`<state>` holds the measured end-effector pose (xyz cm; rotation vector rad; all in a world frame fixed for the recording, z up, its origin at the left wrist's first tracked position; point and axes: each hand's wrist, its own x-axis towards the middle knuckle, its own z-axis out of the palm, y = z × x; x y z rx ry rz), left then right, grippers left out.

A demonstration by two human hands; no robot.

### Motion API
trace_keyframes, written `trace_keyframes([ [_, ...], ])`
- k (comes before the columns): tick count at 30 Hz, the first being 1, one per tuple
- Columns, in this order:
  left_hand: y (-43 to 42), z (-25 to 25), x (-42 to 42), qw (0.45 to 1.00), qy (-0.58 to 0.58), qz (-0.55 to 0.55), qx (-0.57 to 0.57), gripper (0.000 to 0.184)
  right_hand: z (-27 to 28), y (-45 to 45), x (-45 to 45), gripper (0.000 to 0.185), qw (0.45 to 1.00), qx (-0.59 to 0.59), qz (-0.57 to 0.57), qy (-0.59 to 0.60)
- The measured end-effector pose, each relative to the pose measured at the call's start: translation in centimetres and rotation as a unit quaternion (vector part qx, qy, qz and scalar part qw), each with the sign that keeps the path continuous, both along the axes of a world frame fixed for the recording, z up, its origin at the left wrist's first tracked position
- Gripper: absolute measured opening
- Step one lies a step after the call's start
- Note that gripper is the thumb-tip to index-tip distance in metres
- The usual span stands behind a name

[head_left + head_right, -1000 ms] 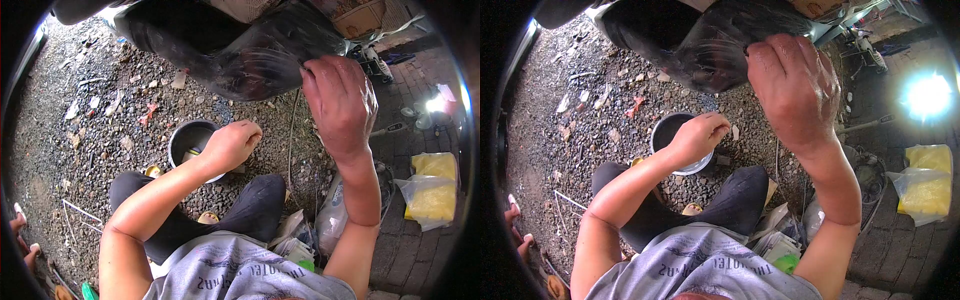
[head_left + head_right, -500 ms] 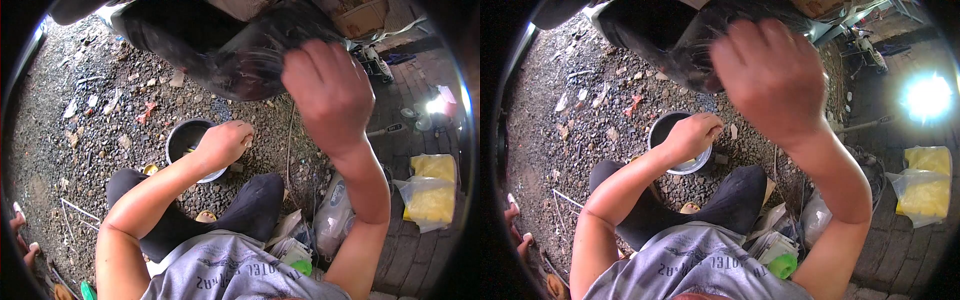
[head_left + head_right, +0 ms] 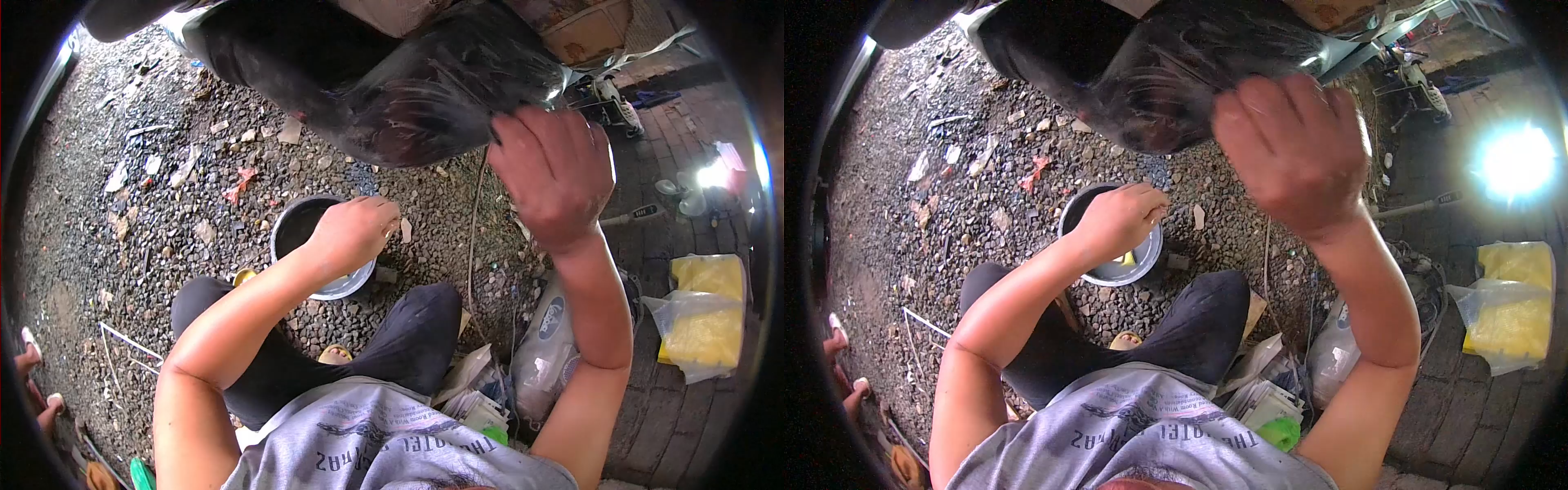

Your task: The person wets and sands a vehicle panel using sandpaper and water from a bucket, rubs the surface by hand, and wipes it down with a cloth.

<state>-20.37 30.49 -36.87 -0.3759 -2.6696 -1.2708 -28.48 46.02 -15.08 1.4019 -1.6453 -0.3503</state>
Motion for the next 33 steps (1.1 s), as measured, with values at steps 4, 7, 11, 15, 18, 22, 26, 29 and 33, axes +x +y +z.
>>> trace_keyframes([
  [4,-0.3,0.4,0.4,1.000,0.000,0.003,-0.026,0.019,-1.0,4.6,-3.6,0.029,0.999,-0.002,0.041,-0.005],
  [7,-0.2,0.2,0.5,0.999,-0.006,-0.002,-0.045,0.019,-1.6,4.6,-3.8,0.030,0.998,-0.018,0.059,-0.007],
  [11,0.3,-0.8,0.4,0.998,0.000,-0.006,-0.067,0.018,-0.4,3.2,-2.4,0.030,0.998,-0.015,0.064,-0.009],
  [15,0.8,-1.1,0.6,0.995,-0.009,-0.029,-0.095,0.018,-0.6,1.6,-1.9,0.025,0.995,-0.036,0.093,-0.029],
  [18,1.0,-1.3,0.6,0.991,-0.019,-0.040,-0.125,0.019,-0.1,0.1,0.4,0.032,0.997,-0.029,0.018,-0.069],
  [22,1.3,-2.1,0.5,0.989,-0.026,-0.047,-0.141,0.020,0.3,-2.8,1.5,0.028,0.999,-0.027,-0.017,-0.036],
  [26,0.9,-2.2,0.3,0.982,-0.048,-0.045,-0.179,0.021,-0.4,0.0,-0.2,0.024,0.998,-0.045,0.041,-0.035],
  [29,0.5,-2.1,0.9,0.979,-0.061,-0.045,-0.189,0.022,-1.8,2.6,-4.0,0.022,0.990,-0.064,0.124,0.034],
  [33,-0.3,-2.1,1.6,0.976,-0.067,-0.042,-0.205,0.022,-2.7,5.3,-7.0,0.029,0.990,-0.068,0.121,0.029],
])
